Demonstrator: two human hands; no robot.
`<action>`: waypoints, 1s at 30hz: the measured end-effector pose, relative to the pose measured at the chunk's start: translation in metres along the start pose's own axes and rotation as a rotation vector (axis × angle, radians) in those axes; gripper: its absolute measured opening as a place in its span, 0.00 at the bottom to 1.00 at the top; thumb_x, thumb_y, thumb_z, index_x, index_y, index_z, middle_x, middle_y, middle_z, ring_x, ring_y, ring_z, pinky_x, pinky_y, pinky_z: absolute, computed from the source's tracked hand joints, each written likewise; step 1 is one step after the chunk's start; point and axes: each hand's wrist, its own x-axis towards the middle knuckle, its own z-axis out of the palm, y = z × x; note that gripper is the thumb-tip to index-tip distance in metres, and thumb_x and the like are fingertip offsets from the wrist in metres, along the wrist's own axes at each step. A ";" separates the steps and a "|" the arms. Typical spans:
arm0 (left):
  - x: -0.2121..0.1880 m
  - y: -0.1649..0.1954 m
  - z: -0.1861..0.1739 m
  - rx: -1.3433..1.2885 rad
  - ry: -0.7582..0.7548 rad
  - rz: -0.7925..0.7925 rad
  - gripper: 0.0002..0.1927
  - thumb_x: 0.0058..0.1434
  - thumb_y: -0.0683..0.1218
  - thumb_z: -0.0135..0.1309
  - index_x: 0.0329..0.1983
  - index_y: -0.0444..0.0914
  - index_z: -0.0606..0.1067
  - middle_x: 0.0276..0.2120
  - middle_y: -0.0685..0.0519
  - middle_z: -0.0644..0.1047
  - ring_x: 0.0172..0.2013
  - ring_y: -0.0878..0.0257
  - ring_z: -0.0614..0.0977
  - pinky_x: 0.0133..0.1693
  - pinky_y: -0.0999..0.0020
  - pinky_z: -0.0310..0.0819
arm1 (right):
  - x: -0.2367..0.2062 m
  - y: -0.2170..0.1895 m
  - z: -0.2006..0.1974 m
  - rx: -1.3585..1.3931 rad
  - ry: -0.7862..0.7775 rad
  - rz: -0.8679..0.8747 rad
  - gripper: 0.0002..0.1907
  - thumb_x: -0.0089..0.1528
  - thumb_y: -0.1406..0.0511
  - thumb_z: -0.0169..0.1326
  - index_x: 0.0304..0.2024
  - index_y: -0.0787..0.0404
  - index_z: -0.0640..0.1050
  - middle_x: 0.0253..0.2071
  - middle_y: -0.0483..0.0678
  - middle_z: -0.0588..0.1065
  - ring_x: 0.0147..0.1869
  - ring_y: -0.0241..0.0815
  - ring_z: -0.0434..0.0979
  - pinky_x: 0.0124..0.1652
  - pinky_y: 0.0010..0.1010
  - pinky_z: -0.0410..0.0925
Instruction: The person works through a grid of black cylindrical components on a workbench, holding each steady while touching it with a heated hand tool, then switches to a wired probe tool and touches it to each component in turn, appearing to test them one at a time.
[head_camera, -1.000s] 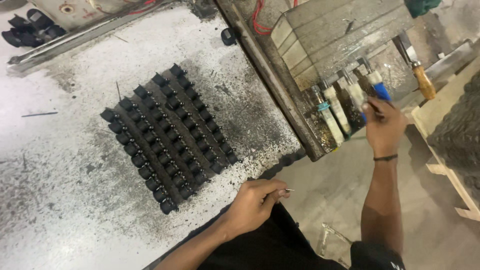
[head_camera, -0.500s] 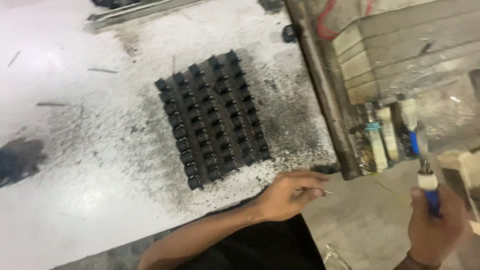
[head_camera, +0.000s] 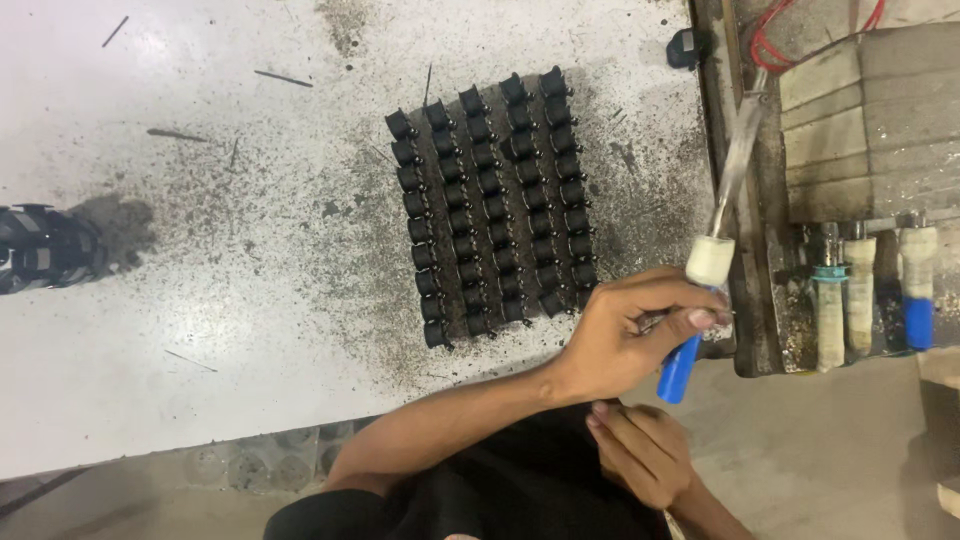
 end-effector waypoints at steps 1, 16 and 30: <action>0.000 0.001 0.003 0.028 -0.009 0.009 0.06 0.74 0.42 0.56 0.48 0.36 0.80 0.40 0.51 0.81 0.41 0.66 0.84 0.44 0.73 0.80 | -0.001 0.003 0.006 0.131 -0.062 0.036 0.12 0.57 0.73 0.59 0.43 0.64 0.81 0.42 0.49 0.74 0.47 0.46 0.76 0.45 0.37 0.73; -0.060 0.049 -0.073 1.391 0.004 0.281 0.20 0.51 0.41 0.62 0.48 0.31 0.77 0.43 0.48 0.75 0.37 0.57 0.75 0.35 0.66 0.76 | 0.003 0.086 -0.003 1.452 0.613 1.094 0.33 0.73 0.46 0.49 0.65 0.67 0.68 0.52 0.61 0.77 0.51 0.52 0.76 0.51 0.38 0.69; -0.056 0.063 -0.083 1.260 0.069 0.148 0.19 0.56 0.36 0.61 0.52 0.35 0.80 0.40 0.51 0.73 0.33 0.61 0.79 0.32 0.66 0.77 | -0.017 0.014 -0.038 1.225 0.472 1.078 0.15 0.67 0.67 0.58 0.52 0.73 0.78 0.46 0.61 0.71 0.48 0.52 0.77 0.40 0.44 0.74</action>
